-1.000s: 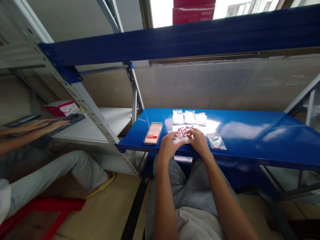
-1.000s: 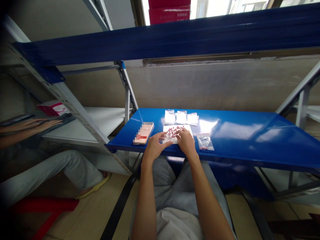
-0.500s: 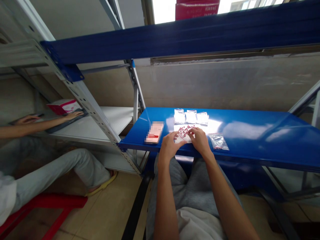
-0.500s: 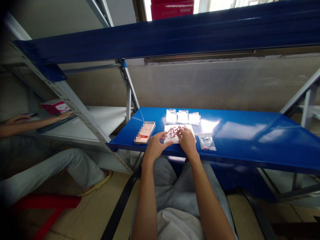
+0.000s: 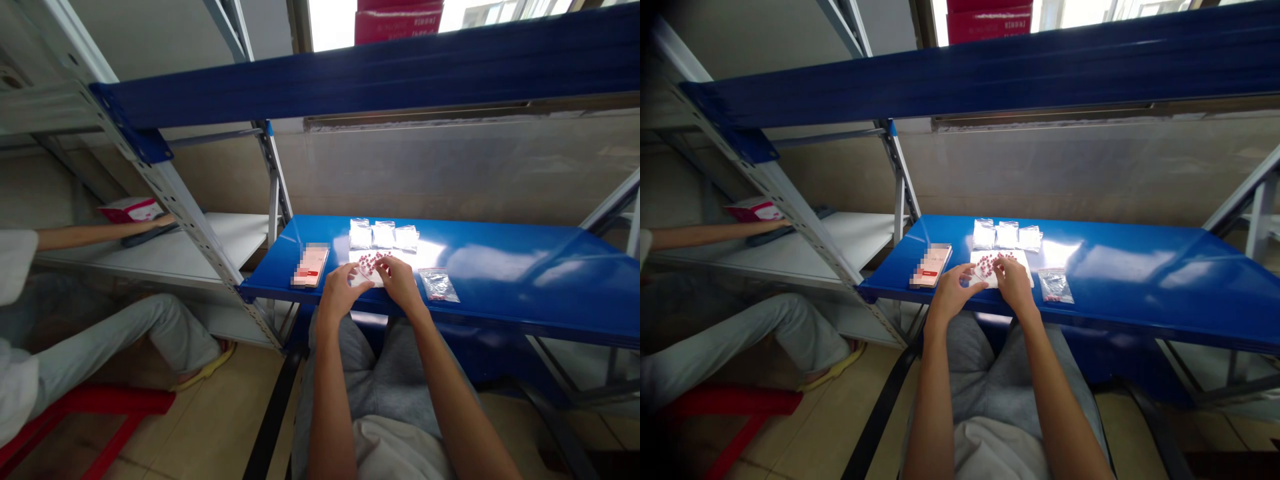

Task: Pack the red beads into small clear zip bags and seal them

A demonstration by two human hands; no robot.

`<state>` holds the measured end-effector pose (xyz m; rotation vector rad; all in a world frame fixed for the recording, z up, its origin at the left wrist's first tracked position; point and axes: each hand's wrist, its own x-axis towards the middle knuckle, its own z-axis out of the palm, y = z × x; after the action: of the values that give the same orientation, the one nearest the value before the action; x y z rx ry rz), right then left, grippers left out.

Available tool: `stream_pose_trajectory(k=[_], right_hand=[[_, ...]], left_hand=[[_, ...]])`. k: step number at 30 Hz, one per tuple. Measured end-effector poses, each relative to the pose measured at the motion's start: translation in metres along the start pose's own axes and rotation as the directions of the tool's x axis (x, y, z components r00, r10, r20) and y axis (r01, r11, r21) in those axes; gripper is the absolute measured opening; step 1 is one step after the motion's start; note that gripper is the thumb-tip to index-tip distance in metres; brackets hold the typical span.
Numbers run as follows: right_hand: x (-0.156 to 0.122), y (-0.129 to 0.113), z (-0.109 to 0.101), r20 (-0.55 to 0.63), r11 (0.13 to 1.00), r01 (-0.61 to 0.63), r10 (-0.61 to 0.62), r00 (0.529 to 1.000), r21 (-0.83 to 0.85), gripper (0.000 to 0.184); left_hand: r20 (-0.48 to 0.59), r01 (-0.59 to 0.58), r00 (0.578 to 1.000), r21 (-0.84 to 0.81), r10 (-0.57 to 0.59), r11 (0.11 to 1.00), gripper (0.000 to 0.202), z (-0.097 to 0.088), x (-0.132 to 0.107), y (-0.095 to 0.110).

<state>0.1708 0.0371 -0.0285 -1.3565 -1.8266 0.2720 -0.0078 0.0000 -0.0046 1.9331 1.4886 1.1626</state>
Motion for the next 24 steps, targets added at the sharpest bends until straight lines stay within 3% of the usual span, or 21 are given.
stream_pose_trajectory(k=[5, 14, 17, 20, 24], right_hand=[[0.0, 0.01, 0.012, 0.047, 0.986, -0.012, 0.02, 0.999, -0.169, 0.018], [0.0, 0.009, 0.016, 0.079, 0.972, -0.017, 0.036, 0.996, -0.235, 0.017], [0.001, 0.007, 0.011, 0.044, 0.987, 0.008, -0.001, 0.999, -0.163, 0.017], [0.002, 0.0, -0.001, -0.02, 1.0, 0.016, -0.016, 1.0, 0.013, 0.014], [0.003, -0.015, -0.013, 0.076, 0.974, 0.039, -0.057, 0.995, 0.222, 0.016]], left_hand=[[-0.022, 0.006, 1.0, -0.014, -0.007, 1.0, 0.053, -0.001, -0.001, -0.004], [-0.012, 0.012, 1.0, -0.007, -0.012, 1.0, 0.052, -0.002, 0.0, -0.005], [-0.001, 0.018, 1.0, -0.013, -0.018, 1.0, 0.052, -0.002, -0.001, -0.004], [0.01, 0.013, 1.0, -0.014, -0.013, 1.0, 0.051, -0.002, -0.002, 0.0], [0.023, -0.013, 1.0, -0.036, 0.014, 0.999, 0.051, 0.0, -0.001, 0.006]])
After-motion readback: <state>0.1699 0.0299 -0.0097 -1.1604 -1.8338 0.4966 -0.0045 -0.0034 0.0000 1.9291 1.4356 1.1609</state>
